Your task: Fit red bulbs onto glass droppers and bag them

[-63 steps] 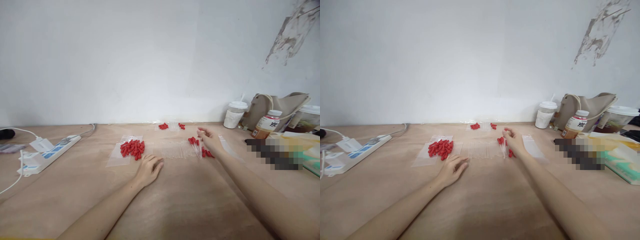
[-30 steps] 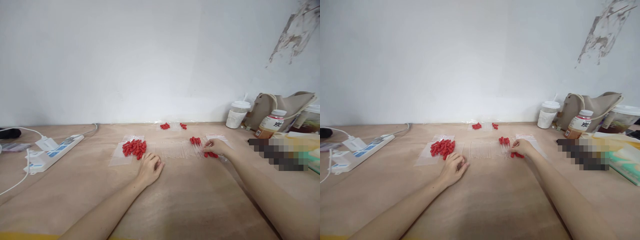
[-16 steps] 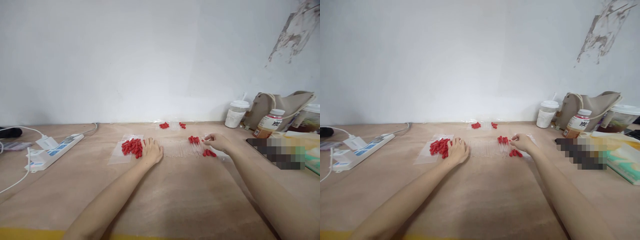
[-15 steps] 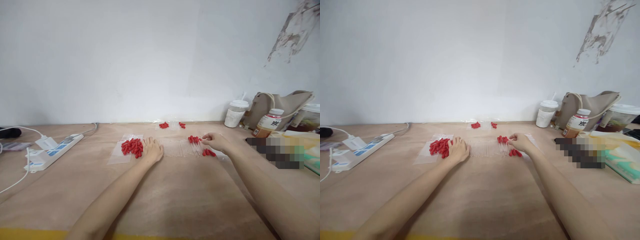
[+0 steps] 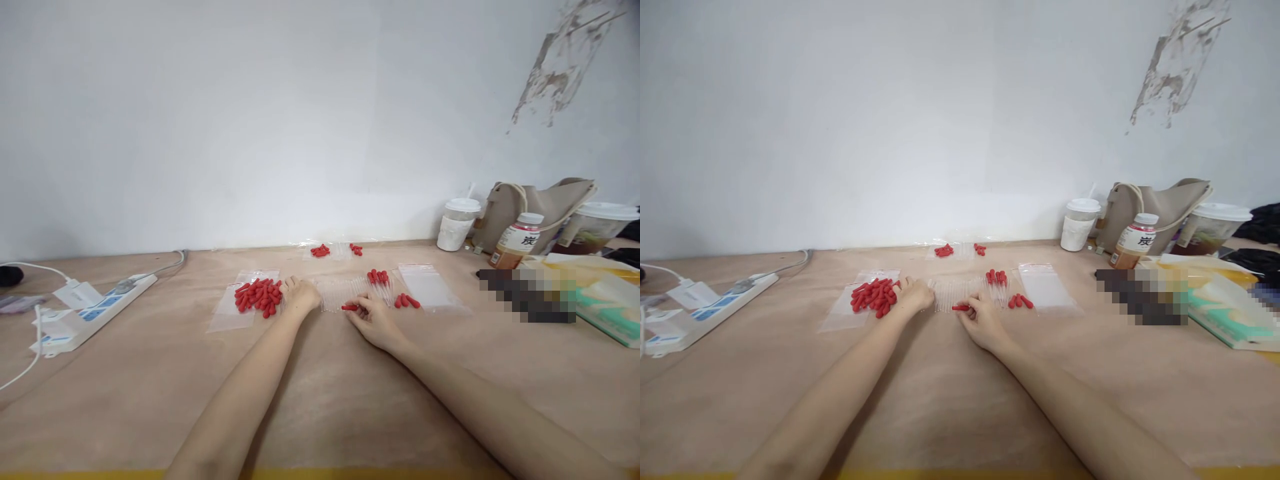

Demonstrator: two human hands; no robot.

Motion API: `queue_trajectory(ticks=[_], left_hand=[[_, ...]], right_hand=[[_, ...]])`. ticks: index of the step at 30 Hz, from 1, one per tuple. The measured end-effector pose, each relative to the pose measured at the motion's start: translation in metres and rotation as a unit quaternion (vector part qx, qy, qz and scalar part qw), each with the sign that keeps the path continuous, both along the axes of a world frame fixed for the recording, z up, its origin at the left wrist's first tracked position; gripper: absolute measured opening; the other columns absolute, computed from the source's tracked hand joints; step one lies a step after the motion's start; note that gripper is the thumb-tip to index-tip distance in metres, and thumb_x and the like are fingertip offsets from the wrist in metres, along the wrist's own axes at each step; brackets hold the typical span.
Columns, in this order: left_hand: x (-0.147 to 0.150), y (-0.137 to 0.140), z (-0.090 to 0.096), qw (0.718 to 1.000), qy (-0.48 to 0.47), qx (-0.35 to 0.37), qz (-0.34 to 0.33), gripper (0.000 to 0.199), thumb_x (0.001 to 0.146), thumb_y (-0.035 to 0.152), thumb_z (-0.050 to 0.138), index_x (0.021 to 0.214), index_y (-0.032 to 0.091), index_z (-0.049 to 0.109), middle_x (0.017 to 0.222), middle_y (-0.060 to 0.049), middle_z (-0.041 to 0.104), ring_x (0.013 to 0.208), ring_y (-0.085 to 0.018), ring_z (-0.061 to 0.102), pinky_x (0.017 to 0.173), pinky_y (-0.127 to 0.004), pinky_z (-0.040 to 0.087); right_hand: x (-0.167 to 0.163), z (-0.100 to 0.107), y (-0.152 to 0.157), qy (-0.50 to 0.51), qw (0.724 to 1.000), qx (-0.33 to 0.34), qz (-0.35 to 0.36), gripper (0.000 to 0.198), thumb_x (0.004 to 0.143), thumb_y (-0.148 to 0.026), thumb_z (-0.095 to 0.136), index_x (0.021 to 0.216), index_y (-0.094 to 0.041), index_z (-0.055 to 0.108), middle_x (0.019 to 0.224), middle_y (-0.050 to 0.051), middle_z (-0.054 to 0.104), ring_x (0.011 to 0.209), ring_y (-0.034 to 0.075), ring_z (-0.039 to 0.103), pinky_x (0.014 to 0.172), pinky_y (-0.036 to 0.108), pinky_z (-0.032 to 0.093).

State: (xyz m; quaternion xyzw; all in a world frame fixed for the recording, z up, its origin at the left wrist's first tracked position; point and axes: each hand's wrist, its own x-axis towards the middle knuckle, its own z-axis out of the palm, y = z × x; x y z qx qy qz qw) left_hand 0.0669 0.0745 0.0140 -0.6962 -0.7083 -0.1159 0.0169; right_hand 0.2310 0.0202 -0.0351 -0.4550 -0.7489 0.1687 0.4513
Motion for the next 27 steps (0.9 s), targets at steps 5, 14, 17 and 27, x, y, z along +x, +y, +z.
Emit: queue_trajectory(ticks=[5, 14, 17, 27], left_hand=[[-0.021, -0.043, -0.004, 0.989, 0.003, 0.071, -0.131, 0.021, 0.087, 0.03, 0.036, 0.09, 0.018, 0.053, 0.101, -0.008, 0.054, 0.101, -0.024, 0.044, 0.084, -0.037, 0.03], [-0.041, -0.077, -0.037, 0.919, -0.103, 0.173, -0.338, 0.015, 0.088, 0.021, 0.039, 0.084, 0.019, 0.053, 0.079, -0.001, 0.06, 0.076, -0.015, 0.054, 0.081, -0.033, 0.032], [-0.038, -0.073, -0.038, 0.915, -0.102, 0.174, -0.35, 0.015, 0.088, 0.021, 0.039, 0.083, 0.018, 0.053, 0.079, -0.001, 0.06, 0.076, -0.015, 0.054, 0.081, -0.032, 0.033], [-0.042, -0.072, -0.044, 0.894, -0.085, 0.197, -0.393, 0.021, 0.086, 0.011, 0.037, 0.092, 0.019, 0.055, 0.086, -0.004, 0.062, 0.078, -0.016, 0.054, 0.079, -0.034, 0.036]], right_hand=[[0.003, 0.003, -0.005, 0.015, 0.998, 0.054, 0.019, 0.015, 0.078, -0.028, 0.051, 0.083, -0.019, 0.062, 0.078, 0.004, 0.057, 0.07, 0.014, 0.054, 0.063, 0.027, 0.044], [-0.002, 0.001, -0.012, 0.014, 0.991, 0.053, 0.121, 0.012, 0.079, -0.026, 0.05, 0.085, -0.02, 0.059, 0.079, 0.002, 0.061, 0.073, 0.013, 0.055, 0.069, 0.027, 0.044], [-0.003, 0.0, -0.013, 0.02, 0.991, 0.049, 0.126, 0.011, 0.079, -0.024, 0.05, 0.085, -0.019, 0.058, 0.078, 0.002, 0.061, 0.072, 0.012, 0.055, 0.067, 0.026, 0.044], [-0.003, 0.003, -0.016, -0.011, 0.984, 0.017, 0.178, 0.02, 0.082, -0.027, 0.045, 0.097, -0.022, 0.058, 0.085, 0.003, 0.061, 0.079, 0.013, 0.055, 0.073, 0.026, 0.044]])
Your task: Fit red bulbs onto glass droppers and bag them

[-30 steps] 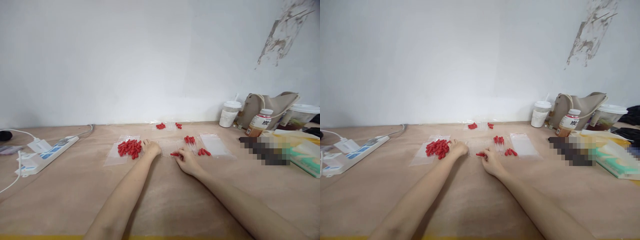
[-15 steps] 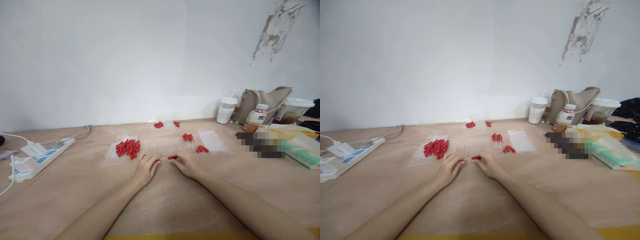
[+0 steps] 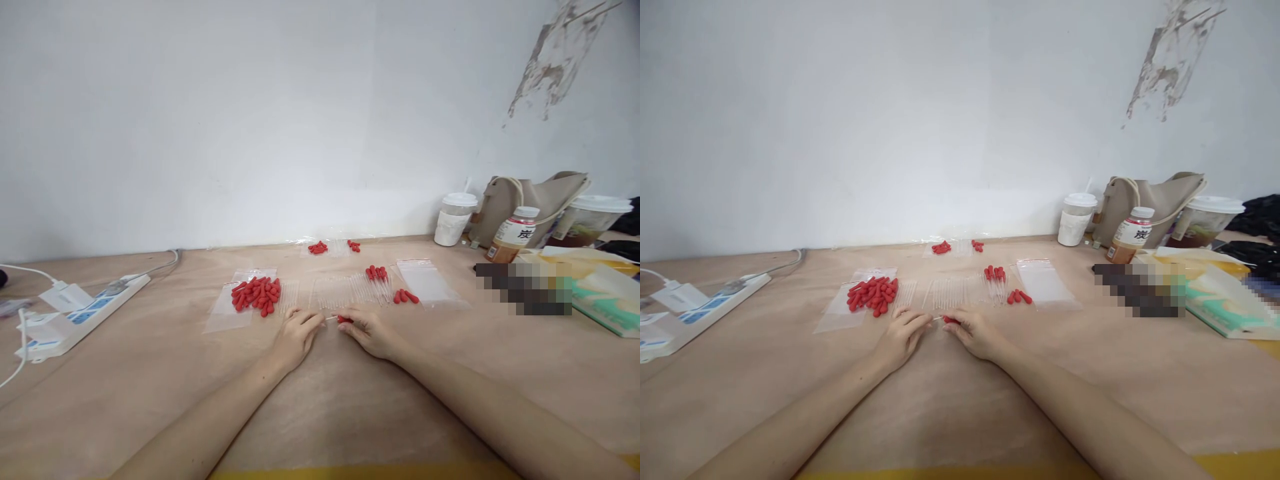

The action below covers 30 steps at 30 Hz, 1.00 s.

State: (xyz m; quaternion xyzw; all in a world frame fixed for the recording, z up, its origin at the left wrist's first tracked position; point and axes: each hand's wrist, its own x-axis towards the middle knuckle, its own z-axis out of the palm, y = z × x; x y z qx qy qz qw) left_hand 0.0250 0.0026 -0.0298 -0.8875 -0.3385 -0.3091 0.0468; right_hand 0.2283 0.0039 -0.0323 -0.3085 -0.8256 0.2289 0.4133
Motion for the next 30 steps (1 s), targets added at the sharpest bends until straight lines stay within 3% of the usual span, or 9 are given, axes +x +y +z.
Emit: queue_trajectory(ticks=[6, 13, 18, 26, 30], left_hand=[[-0.0028, 0.0012, -0.0023, 1.0, -0.016, 0.006, -0.024, 0.028, 0.083, 0.008, 0.034, 0.1, 0.017, 0.055, 0.09, -0.008, 0.059, 0.081, -0.016, 0.055, 0.071, -0.028, 0.045], [-0.004, 0.0035, -0.0043, 0.999, 0.009, 0.025, -0.028, 0.032, 0.081, 0.005, 0.033, 0.103, 0.016, 0.054, 0.092, -0.009, 0.059, 0.083, -0.017, 0.056, 0.07, -0.027, 0.047], [-0.005, 0.0044, -0.0049, 0.998, 0.035, 0.048, -0.032, 0.031, 0.082, 0.006, 0.031, 0.1, 0.013, 0.056, 0.086, -0.01, 0.06, 0.078, -0.018, 0.056, 0.067, -0.028, 0.048], [-0.0041, -0.0027, 0.0002, 0.997, 0.067, -0.007, -0.029, 0.028, 0.084, 0.008, 0.032, 0.095, 0.015, 0.057, 0.084, -0.008, 0.06, 0.077, -0.016, 0.056, 0.068, -0.026, 0.047], [-0.0024, -0.0043, -0.0003, 0.998, 0.054, -0.003, -0.032, 0.026, 0.085, 0.012, 0.033, 0.092, 0.016, 0.058, 0.081, -0.007, 0.06, 0.075, -0.016, 0.057, 0.067, -0.026, 0.047]], right_hand=[[-0.0006, -0.001, -0.0017, 0.009, 1.0, -0.019, -0.018, 0.019, 0.083, -0.028, 0.043, 0.089, -0.021, 0.059, 0.082, 0.002, 0.063, 0.076, 0.013, 0.056, 0.07, 0.025, 0.045], [0.0008, 0.0014, -0.0051, 0.02, 0.999, 0.017, -0.02, 0.017, 0.084, -0.025, 0.042, 0.089, -0.02, 0.058, 0.081, 0.002, 0.062, 0.076, 0.012, 0.056, 0.07, 0.025, 0.044], [0.0024, -0.0025, -0.004, -0.025, 0.999, 0.038, -0.023, 0.02, 0.084, -0.026, 0.041, 0.089, -0.02, 0.059, 0.081, 0.003, 0.062, 0.076, 0.014, 0.056, 0.071, 0.026, 0.044], [0.0025, -0.0016, -0.0062, -0.078, 0.993, 0.088, -0.025, 0.02, 0.083, -0.028, 0.042, 0.085, -0.02, 0.06, 0.075, 0.004, 0.061, 0.069, 0.014, 0.055, 0.064, 0.025, 0.043], [0.0031, -0.0016, -0.0051, -0.106, 0.989, 0.101, -0.025, 0.017, 0.082, -0.027, 0.044, 0.085, -0.02, 0.06, 0.077, 0.004, 0.061, 0.073, 0.014, 0.055, 0.07, 0.027, 0.041]])
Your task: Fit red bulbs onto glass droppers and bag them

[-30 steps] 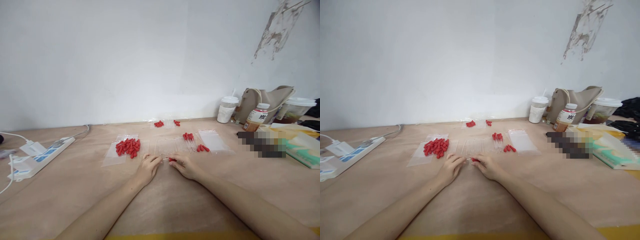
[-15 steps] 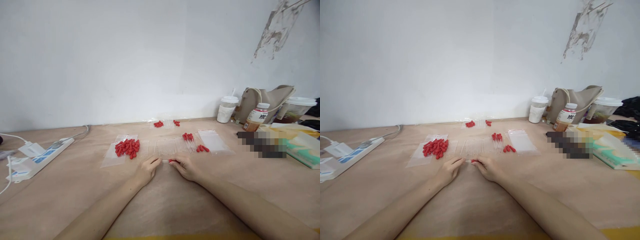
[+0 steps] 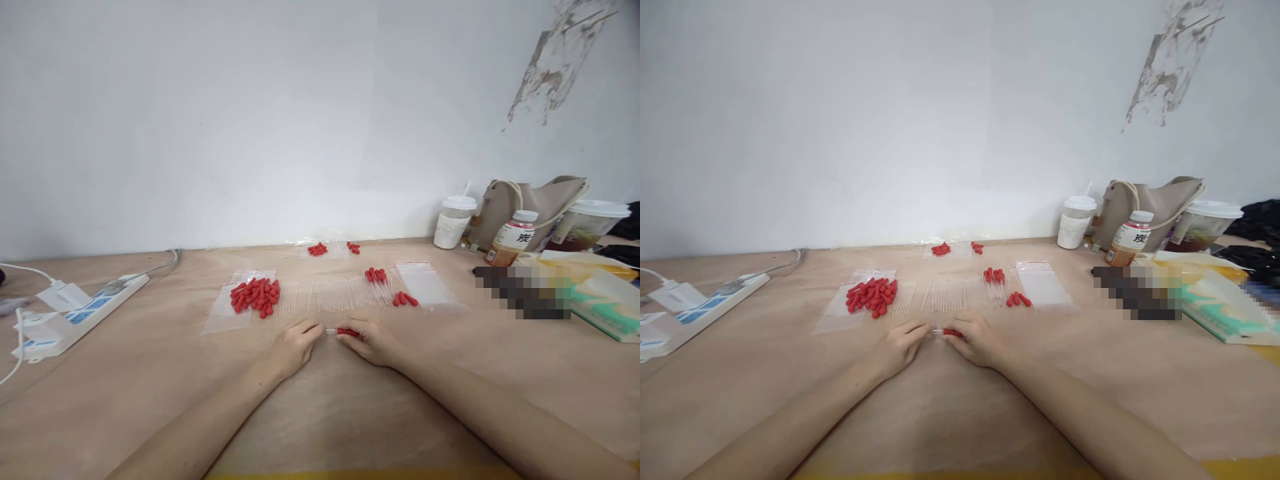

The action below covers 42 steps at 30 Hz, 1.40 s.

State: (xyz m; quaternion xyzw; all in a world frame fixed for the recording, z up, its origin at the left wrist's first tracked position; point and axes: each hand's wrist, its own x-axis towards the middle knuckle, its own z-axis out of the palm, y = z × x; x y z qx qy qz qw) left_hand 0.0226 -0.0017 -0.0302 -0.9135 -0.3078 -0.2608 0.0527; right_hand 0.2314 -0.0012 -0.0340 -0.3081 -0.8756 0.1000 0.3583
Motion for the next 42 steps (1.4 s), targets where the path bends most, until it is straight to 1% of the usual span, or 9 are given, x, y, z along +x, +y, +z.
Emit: queue_trajectory(ticks=[9, 12, 18, 24, 30, 35, 37, 39, 42], left_hand=[[0.004, -0.002, -0.004, 1.0, -0.005, -0.014, 0.007, 0.023, 0.085, 0.013, 0.036, 0.094, 0.015, 0.057, 0.083, -0.008, 0.06, 0.076, -0.017, 0.057, 0.068, -0.027, 0.048], [0.005, -0.002, -0.004, 1.0, -0.009, -0.018, 0.008, 0.024, 0.086, 0.014, 0.035, 0.094, 0.016, 0.057, 0.083, -0.007, 0.06, 0.077, -0.016, 0.058, 0.068, -0.027, 0.048], [0.005, 0.0, -0.006, 0.999, -0.041, -0.013, 0.016, 0.023, 0.086, 0.016, 0.036, 0.096, 0.016, 0.057, 0.084, -0.007, 0.061, 0.076, -0.017, 0.058, 0.067, -0.027, 0.048], [0.008, -0.005, -0.005, 0.999, -0.031, 0.004, 0.004, 0.024, 0.086, 0.015, 0.035, 0.094, 0.014, 0.058, 0.08, -0.008, 0.061, 0.071, -0.016, 0.058, 0.063, -0.026, 0.048], [0.007, -0.003, -0.005, 0.999, -0.031, -0.001, 0.027, 0.022, 0.088, 0.024, 0.039, 0.095, 0.015, 0.058, 0.08, -0.006, 0.062, 0.071, -0.015, 0.057, 0.064, -0.025, 0.046], [-0.001, 0.001, -0.001, 0.998, 0.002, 0.039, 0.052, 0.022, 0.086, 0.031, 0.045, 0.085, 0.017, 0.062, 0.071, -0.003, 0.063, 0.069, -0.017, 0.054, 0.065, -0.03, 0.039], [-0.003, 0.001, 0.002, 0.997, -0.002, 0.049, 0.061, 0.021, 0.086, 0.03, 0.046, 0.083, 0.018, 0.063, 0.07, -0.002, 0.064, 0.069, -0.017, 0.053, 0.066, -0.031, 0.036], [-0.003, 0.0, 0.003, 0.996, -0.016, 0.051, 0.066, 0.02, 0.085, 0.029, 0.047, 0.081, 0.018, 0.063, 0.067, -0.002, 0.063, 0.066, -0.016, 0.051, 0.064, -0.03, 0.034], [-0.002, -0.001, 0.005, 0.995, -0.041, 0.052, 0.074, 0.019, 0.085, 0.029, 0.048, 0.079, 0.018, 0.062, 0.065, -0.001, 0.063, 0.063, -0.015, 0.05, 0.063, -0.03, 0.032]], right_hand=[[-0.004, 0.0, 0.005, -0.035, 0.999, -0.001, 0.021, 0.017, 0.082, -0.026, 0.045, 0.088, -0.02, 0.06, 0.079, 0.003, 0.063, 0.077, 0.015, 0.055, 0.075, 0.03, 0.038], [-0.004, -0.001, 0.009, -0.022, 0.999, -0.012, 0.028, 0.018, 0.082, -0.027, 0.046, 0.088, -0.021, 0.061, 0.08, 0.003, 0.064, 0.076, 0.015, 0.056, 0.075, 0.03, 0.04], [-0.007, -0.002, 0.011, 0.061, 0.996, -0.05, 0.034, 0.019, 0.08, -0.029, 0.048, 0.091, -0.024, 0.063, 0.084, 0.002, 0.066, 0.077, 0.014, 0.059, 0.071, 0.027, 0.045], [-0.009, -0.003, 0.01, 0.052, 0.994, -0.075, 0.058, 0.02, 0.081, -0.029, 0.048, 0.09, -0.023, 0.064, 0.079, 0.001, 0.066, 0.072, 0.012, 0.059, 0.067, 0.024, 0.045], [-0.001, 0.002, 0.017, 0.036, 0.99, -0.087, 0.103, 0.021, 0.078, -0.032, 0.053, 0.095, -0.027, 0.064, 0.083, 0.0, 0.068, 0.075, 0.013, 0.06, 0.071, 0.025, 0.045], [0.01, 0.006, 0.018, 0.022, 0.994, -0.082, 0.069, 0.019, 0.076, -0.033, 0.055, 0.089, -0.026, 0.066, 0.081, 0.001, 0.068, 0.072, 0.014, 0.06, 0.072, 0.027, 0.044], [0.011, 0.005, 0.018, 0.035, 0.991, -0.116, 0.06, 0.019, 0.073, -0.034, 0.058, 0.087, -0.026, 0.067, 0.081, 0.001, 0.068, 0.074, 0.015, 0.061, 0.072, 0.028, 0.045], [0.01, 0.004, 0.018, 0.083, 0.978, -0.183, 0.055, 0.026, 0.068, -0.035, 0.063, 0.092, -0.025, 0.065, 0.083, 0.001, 0.068, 0.079, 0.016, 0.061, 0.075, 0.03, 0.045], [0.006, 0.002, 0.017, 0.202, 0.935, -0.286, 0.057, 0.035, 0.064, -0.033, 0.067, 0.096, -0.022, 0.06, 0.084, 0.002, 0.067, 0.082, 0.016, 0.06, 0.074, 0.03, 0.046]])
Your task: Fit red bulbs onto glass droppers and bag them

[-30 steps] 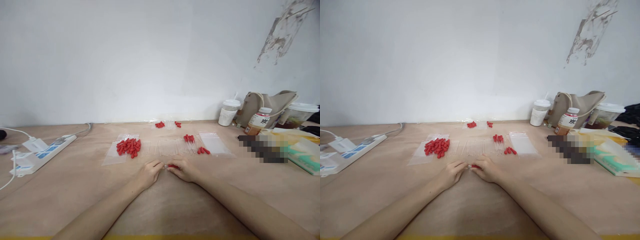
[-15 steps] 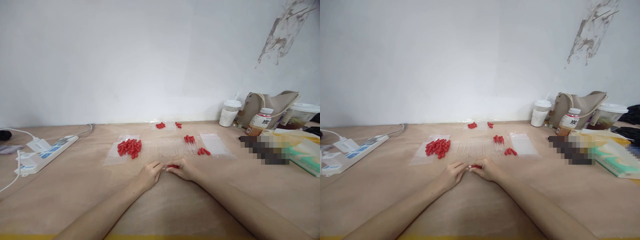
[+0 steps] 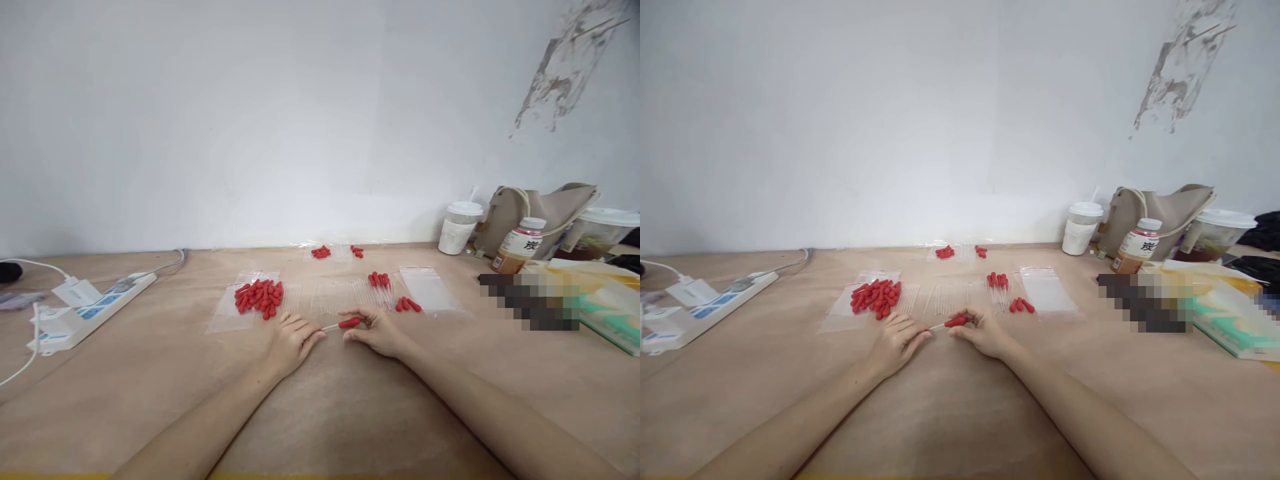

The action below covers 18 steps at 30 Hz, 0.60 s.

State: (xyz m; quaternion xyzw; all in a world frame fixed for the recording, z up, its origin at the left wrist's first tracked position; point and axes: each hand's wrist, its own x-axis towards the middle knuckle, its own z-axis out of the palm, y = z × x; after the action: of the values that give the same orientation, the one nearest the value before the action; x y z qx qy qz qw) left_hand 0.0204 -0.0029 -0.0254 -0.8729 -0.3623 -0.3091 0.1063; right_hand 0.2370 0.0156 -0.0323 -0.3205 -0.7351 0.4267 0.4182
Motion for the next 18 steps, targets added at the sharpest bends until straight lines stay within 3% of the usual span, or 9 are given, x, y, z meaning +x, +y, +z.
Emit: queue_trajectory(ticks=[4, 7, 9, 12, 15, 18], left_hand=[[0.0, -0.002, 0.002, 1.0, -0.02, -0.013, -0.006, 0.018, 0.085, 0.03, 0.048, 0.083, 0.019, 0.063, 0.067, -0.001, 0.065, 0.064, -0.015, 0.051, 0.066, -0.031, 0.032], [-0.001, -0.003, 0.005, 0.998, -0.052, -0.034, 0.0, 0.021, 0.084, 0.032, 0.048, 0.096, 0.02, 0.06, 0.08, -0.003, 0.065, 0.075, -0.017, 0.053, 0.072, -0.033, 0.034], [-0.001, -0.002, 0.007, 0.996, -0.076, -0.046, 0.021, 0.024, 0.084, 0.031, 0.046, 0.102, 0.019, 0.057, 0.087, -0.004, 0.065, 0.081, -0.018, 0.054, 0.075, -0.033, 0.034], [0.0, 0.0, 0.008, 0.993, -0.088, -0.051, 0.052, 0.022, 0.084, 0.03, 0.045, 0.098, 0.02, 0.059, 0.085, -0.003, 0.064, 0.08, -0.018, 0.055, 0.074, -0.033, 0.034], [0.001, 0.001, 0.006, 0.994, -0.076, -0.054, 0.055, 0.018, 0.083, 0.029, 0.047, 0.092, 0.02, 0.06, 0.082, -0.002, 0.065, 0.078, -0.018, 0.055, 0.076, -0.034, 0.033], [0.0, 0.002, 0.003, 0.995, -0.069, -0.057, 0.054, 0.016, 0.083, 0.028, 0.047, 0.089, 0.02, 0.06, 0.081, -0.002, 0.064, 0.078, -0.018, 0.055, 0.078, -0.035, 0.032]], right_hand=[[-0.008, 0.001, -0.004, 0.113, 0.991, -0.067, -0.016, 0.021, 0.067, -0.034, 0.064, 0.081, -0.018, 0.06, 0.078, 0.002, 0.064, 0.074, 0.013, 0.058, 0.071, 0.027, 0.045], [-0.004, 0.009, 0.002, 0.162, 0.979, -0.103, -0.074, 0.032, 0.067, -0.038, 0.063, 0.093, -0.019, 0.059, 0.081, 0.002, 0.062, 0.075, 0.012, 0.057, 0.072, 0.027, 0.044], [0.008, 0.02, 0.015, 0.178, 0.969, -0.1, -0.141, 0.045, 0.066, -0.043, 0.061, 0.103, -0.02, 0.054, 0.078, 0.001, 0.061, 0.071, 0.012, 0.057, 0.068, 0.026, 0.044], [0.036, 0.041, 0.045, 0.176, 0.946, -0.023, -0.27, 0.053, 0.066, -0.05, 0.057, 0.107, -0.018, 0.049, 0.067, -0.002, 0.057, 0.064, 0.012, 0.055, 0.058, 0.024, 0.043], [0.061, 0.052, 0.079, 0.022, 0.923, 0.042, -0.383, 0.041, 0.073, -0.05, 0.047, 0.096, -0.016, 0.054, 0.069, 0.001, 0.059, 0.066, 0.012, 0.056, 0.057, 0.022, 0.041], [0.069, 0.046, 0.104, -0.112, 0.885, 0.045, -0.45, 0.031, 0.074, -0.043, 0.046, 0.086, -0.016, 0.058, 0.068, 0.003, 0.061, 0.066, 0.014, 0.057, 0.059, 0.024, 0.04]])
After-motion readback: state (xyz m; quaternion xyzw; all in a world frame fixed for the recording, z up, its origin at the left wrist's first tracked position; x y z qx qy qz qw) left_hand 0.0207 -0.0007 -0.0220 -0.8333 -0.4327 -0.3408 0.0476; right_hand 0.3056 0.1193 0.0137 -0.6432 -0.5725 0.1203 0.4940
